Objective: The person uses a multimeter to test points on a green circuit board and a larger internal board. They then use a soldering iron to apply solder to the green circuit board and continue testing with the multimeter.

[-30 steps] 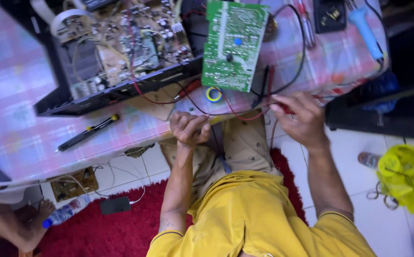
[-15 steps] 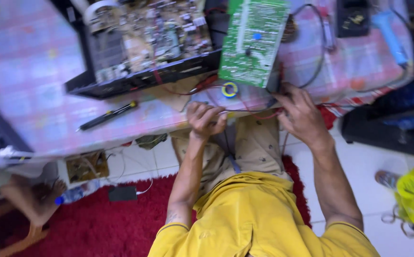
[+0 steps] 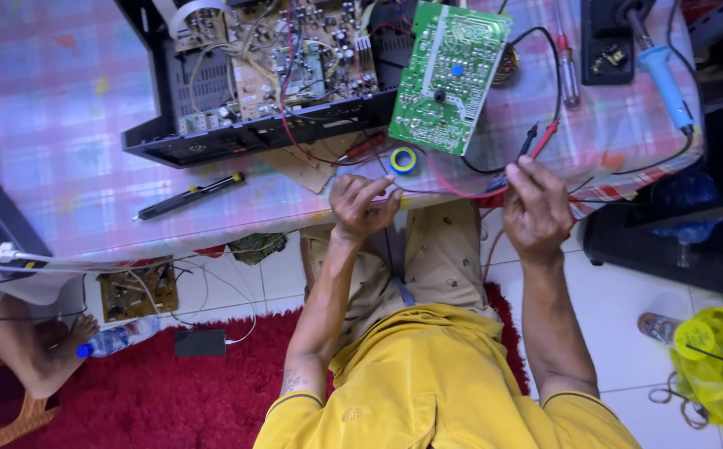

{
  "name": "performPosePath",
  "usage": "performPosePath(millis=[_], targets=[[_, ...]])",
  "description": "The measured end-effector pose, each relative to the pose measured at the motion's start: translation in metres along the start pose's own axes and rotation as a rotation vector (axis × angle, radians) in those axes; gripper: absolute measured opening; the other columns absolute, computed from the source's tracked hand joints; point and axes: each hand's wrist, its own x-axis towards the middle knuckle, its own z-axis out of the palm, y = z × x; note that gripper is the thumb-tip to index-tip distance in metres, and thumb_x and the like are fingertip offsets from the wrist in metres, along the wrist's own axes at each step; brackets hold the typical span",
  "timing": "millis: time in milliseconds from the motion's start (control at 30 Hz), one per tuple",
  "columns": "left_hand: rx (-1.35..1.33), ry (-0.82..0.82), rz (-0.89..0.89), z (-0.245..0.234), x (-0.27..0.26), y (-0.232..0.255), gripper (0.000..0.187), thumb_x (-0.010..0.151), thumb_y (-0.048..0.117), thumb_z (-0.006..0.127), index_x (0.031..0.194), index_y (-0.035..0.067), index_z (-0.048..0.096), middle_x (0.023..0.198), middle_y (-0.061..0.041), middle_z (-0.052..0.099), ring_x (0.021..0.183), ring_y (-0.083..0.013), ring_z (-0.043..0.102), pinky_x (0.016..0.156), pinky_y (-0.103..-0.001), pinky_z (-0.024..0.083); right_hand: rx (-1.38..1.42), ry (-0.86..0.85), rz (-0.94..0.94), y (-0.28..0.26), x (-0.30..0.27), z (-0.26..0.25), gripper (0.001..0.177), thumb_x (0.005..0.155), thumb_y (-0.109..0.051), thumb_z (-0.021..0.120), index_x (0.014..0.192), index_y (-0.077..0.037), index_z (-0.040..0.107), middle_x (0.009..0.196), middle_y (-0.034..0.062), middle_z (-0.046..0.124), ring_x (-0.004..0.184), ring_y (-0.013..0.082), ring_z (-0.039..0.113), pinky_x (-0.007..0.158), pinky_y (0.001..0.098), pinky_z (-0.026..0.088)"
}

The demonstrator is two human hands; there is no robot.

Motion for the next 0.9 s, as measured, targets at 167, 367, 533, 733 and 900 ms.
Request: performPosePath(millis=[167,367,533,733,900], targets=[[-0.075,0.032,0.013,-0.001,0.004,0.018,0.013,0.086,0.017,0.081,0.096,0.009,0.083,0.069,-0.002,0.067,0.059,-0.0204,0.056,0.064,-0.032,0.052,0.037,0.067,-0.124,-0.016,-0.041,-0.008,0.019,0.090,-0.004,0.080,0.107,-0.009,0.087,0.109,0.0210,0.076,0.085,0.0342,0.074,0.073,0.0430,0.065],[-0.199,-0.290,0.116,-0.008,0.073,0.064,0.020,0.098,0.018,0.068,0.113,0.010,0.079,0.088,-0.010,0.073,0.063,-0.0242,0.060,0.063,-0.034,0.053,0.405,-0.078,-0.257,-0.054,-0.041,-0.007,0.028,0.089,-0.004,0.069,0.113,-0.007,0.081,0.124,0.0222,0.069,0.100,0.0334,0.070,0.086,0.0433,0.063],[-0.222,-0.257,0.167,-0.017,0.076,0.064,0.025,0.100,0.012,0.057,0.114,0.009,0.079,0.079,-0.006,0.067,0.058,-0.0205,0.052,0.062,-0.029,0.053,0.533,-0.152,-0.223,-0.080,-0.014,-0.010,0.029,0.095,-0.011,0.063,0.117,-0.009,0.081,0.118,0.0188,0.067,0.092,0.0324,0.070,0.084,0.0421,0.063],[-0.122,-0.239,0.187,-0.021,0.059,0.058,0.038,0.110,0.022,0.043,0.113,0.012,0.079,0.079,-0.003,0.066,0.067,-0.0176,0.060,0.065,-0.029,0.056,0.567,-0.009,-0.282,-0.084,-0.005,0.007,0.031,0.078,0.004,0.073,0.108,0.000,0.080,0.111,0.0207,0.074,0.089,0.0319,0.073,0.074,0.0407,0.066],[-0.130,-0.206,0.183,-0.023,0.061,0.065,0.041,0.113,0.022,0.040,0.111,0.009,0.079,0.080,-0.005,0.067,0.067,-0.0185,0.061,0.066,-0.028,0.057,0.554,0.023,-0.138,-0.076,-0.014,0.011,0.021,0.085,-0.005,0.075,0.103,0.002,0.082,0.106,0.0237,0.071,0.083,0.0339,0.072,0.069,0.0438,0.065]])
